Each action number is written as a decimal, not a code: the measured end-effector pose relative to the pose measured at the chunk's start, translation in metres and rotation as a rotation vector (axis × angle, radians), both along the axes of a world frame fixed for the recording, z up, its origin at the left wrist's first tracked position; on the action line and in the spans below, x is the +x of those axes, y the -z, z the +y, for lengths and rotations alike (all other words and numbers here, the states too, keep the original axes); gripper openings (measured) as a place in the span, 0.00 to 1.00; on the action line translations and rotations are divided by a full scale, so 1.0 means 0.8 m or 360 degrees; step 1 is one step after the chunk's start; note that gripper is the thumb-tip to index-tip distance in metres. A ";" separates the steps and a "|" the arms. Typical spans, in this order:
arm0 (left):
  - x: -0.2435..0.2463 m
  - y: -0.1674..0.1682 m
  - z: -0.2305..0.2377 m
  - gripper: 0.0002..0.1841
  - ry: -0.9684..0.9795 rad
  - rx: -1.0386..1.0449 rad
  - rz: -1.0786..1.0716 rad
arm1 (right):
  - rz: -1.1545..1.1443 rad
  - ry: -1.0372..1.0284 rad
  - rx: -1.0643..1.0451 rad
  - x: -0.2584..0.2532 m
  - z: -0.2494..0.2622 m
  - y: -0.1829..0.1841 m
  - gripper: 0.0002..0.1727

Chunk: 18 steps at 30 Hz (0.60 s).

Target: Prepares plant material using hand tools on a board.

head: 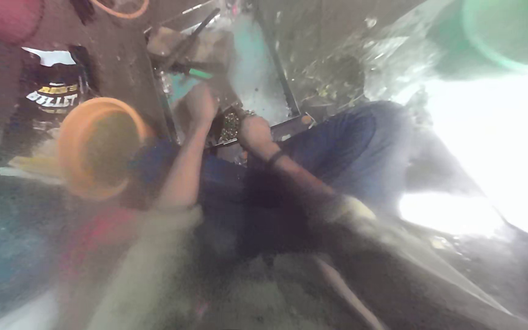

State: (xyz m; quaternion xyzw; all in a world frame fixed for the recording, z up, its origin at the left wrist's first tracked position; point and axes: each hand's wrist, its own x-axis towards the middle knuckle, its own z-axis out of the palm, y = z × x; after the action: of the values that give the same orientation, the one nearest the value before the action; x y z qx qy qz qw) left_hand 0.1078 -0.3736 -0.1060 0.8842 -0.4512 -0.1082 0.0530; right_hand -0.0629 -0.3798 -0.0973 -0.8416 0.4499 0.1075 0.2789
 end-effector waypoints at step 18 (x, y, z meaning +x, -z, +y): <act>-0.010 -0.019 0.011 0.14 -0.0136 0.0099 -0.0006 | -0.0139 -0.0031 -0.0026 0.054 -0.026 -0.016 0.15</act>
State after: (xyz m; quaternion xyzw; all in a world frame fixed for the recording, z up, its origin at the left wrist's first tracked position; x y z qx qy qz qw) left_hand 0.1001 -0.3651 -0.0909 0.9041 -0.4095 -0.1181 0.0292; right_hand -0.0195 -0.4003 -0.0842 -0.8520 0.4301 0.0698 0.2902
